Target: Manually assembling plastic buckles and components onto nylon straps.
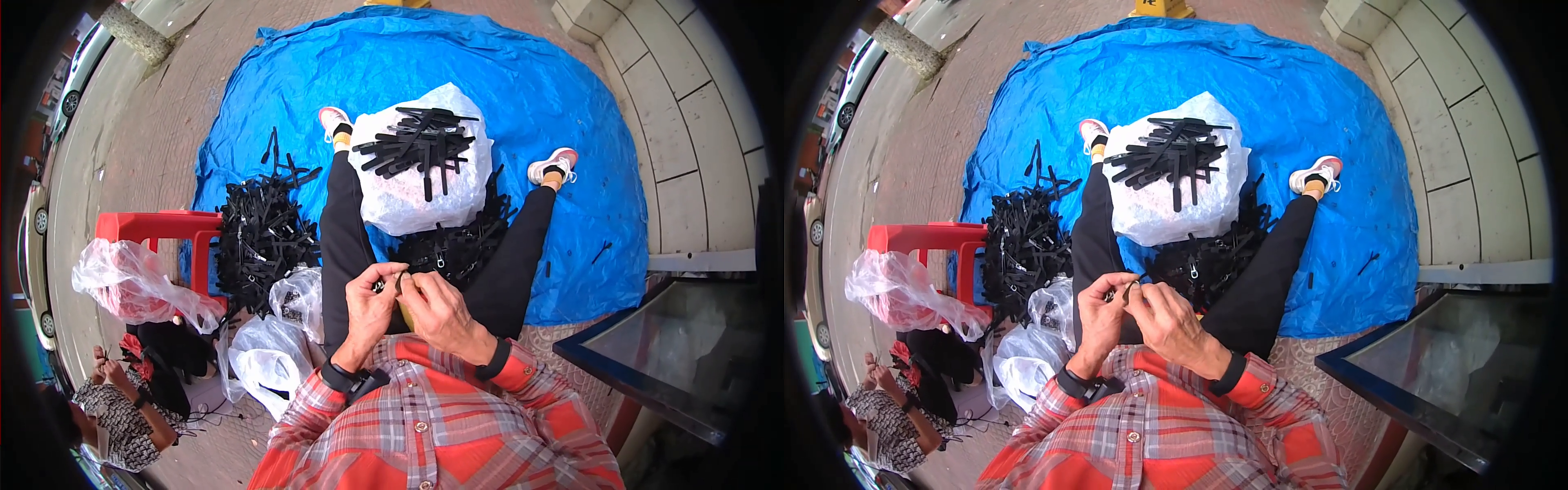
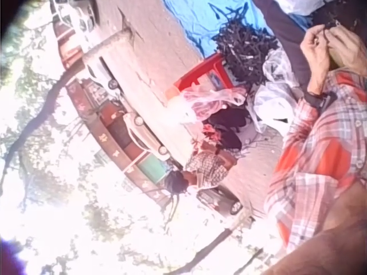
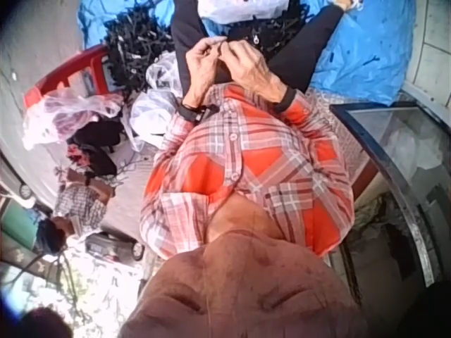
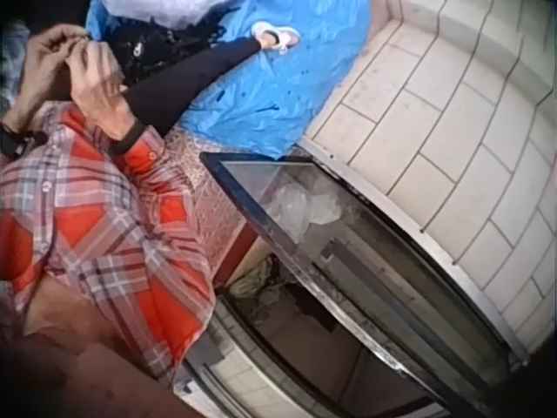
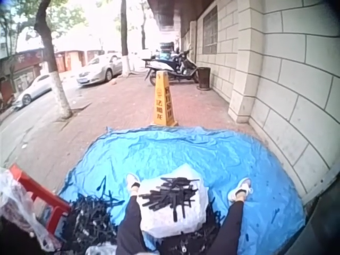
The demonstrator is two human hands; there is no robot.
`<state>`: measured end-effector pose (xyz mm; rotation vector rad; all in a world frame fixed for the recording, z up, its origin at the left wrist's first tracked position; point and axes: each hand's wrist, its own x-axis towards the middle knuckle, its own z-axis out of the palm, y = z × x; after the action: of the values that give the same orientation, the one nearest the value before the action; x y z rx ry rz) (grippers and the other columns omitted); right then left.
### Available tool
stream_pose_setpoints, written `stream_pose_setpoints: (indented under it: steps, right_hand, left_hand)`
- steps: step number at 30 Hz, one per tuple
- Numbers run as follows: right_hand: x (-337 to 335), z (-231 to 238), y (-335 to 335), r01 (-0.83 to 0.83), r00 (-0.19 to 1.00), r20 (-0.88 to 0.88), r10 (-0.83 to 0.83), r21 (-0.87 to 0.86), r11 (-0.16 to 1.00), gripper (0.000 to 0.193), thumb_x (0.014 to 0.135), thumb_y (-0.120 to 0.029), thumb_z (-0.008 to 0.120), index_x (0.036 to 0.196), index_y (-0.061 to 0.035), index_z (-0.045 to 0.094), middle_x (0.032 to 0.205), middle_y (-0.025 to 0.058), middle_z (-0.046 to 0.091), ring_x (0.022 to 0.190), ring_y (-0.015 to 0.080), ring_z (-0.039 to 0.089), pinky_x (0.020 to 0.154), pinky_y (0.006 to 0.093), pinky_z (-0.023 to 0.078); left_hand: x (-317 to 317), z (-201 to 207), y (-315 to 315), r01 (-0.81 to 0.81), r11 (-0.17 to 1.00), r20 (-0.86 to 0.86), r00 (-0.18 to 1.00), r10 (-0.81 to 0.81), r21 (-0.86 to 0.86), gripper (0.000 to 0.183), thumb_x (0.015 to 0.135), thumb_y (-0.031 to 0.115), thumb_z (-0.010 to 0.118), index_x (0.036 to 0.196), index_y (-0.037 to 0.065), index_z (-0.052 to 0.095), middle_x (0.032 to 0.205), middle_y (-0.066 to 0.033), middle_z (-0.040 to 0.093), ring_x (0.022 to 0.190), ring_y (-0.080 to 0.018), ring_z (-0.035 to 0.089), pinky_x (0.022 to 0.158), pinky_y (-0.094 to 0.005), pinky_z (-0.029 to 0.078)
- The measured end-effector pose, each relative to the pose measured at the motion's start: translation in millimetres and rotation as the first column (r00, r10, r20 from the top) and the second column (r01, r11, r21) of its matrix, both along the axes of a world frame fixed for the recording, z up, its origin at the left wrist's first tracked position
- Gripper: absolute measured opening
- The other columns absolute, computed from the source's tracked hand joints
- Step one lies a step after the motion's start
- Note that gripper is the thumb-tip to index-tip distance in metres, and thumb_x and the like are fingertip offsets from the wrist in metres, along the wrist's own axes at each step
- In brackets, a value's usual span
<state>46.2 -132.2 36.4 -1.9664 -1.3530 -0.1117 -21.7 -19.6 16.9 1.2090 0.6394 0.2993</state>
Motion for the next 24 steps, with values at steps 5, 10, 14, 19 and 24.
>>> stream_pose_setpoints:
  steps: [5,10,14,19,24]
  right_hand:
    - [2,1,-5,-0.045,0.996,0.077,0.044,0.013,0.999,0.035,0.072,0.003,0.057,0.106,0.0091,0.052,0.087,0.0149,0.051,0.079,0.0273,0.055,0.066,0.0320,0.048]
    - [-2,5,-5,-0.038,0.999,0.007,0.038,0.196,0.980,0.035,0.070,0.003,0.059,0.105,0.0040,0.057,0.091,0.0127,0.054,0.087,0.0272,0.055,0.073,0.0357,0.047]
    - [17,10,-3,0.119,0.940,-0.332,-0.075,0.114,0.986,0.020,0.073,-0.004,0.060,0.092,0.0009,0.056,0.093,0.0133,0.057,0.086,0.0289,0.054,0.076,0.0366,0.044]
    - [22,5,-8,-0.087,0.786,-0.615,0.065,-0.005,0.996,0.015,0.075,-0.005,0.059,0.086,-0.0004,0.050,0.076,0.0104,0.049,0.076,0.0239,0.054,0.068,0.0338,0.043]
    - [20,14,-8,-0.110,0.737,-0.672,0.074,-0.011,0.994,0.014,0.076,-0.003,0.058,0.086,0.0005,0.049,0.075,0.0112,0.050,0.068,0.0209,0.055,0.060,0.0318,0.045]
  left_hand:
    - [-5,20,17,0.097,0.863,0.148,0.989,-0.026,-0.495,0.021,0.084,0.004,0.052,0.101,-0.006,0.058,0.065,0.0019,0.049,0.051,-0.0035,0.036,0.043,-0.0184,0.027]
    - [-11,15,22,0.130,0.891,0.172,0.983,-0.059,-0.435,0.023,0.079,0.000,0.045,0.097,-0.006,0.058,0.067,-0.0022,0.053,0.052,-0.0035,0.037,0.043,-0.0182,0.026]
    - [-13,14,23,0.143,0.878,0.141,0.986,-0.088,-0.456,0.023,0.077,-0.001,0.045,0.094,-0.005,0.058,0.076,-0.0094,0.061,0.049,-0.0032,0.036,0.042,-0.0174,0.026]
    - [-17,16,17,0.186,0.908,0.094,0.982,-0.162,-0.376,0.018,0.076,0.000,0.048,0.091,-0.003,0.059,0.069,-0.0074,0.060,0.045,-0.0033,0.036,0.042,-0.0173,0.026]
    - [-23,16,18,0.223,0.898,0.103,0.975,-0.198,-0.379,0.017,0.076,-0.001,0.052,0.090,-0.004,0.060,0.064,-0.0023,0.056,0.045,-0.0023,0.035,0.042,-0.0170,0.025]
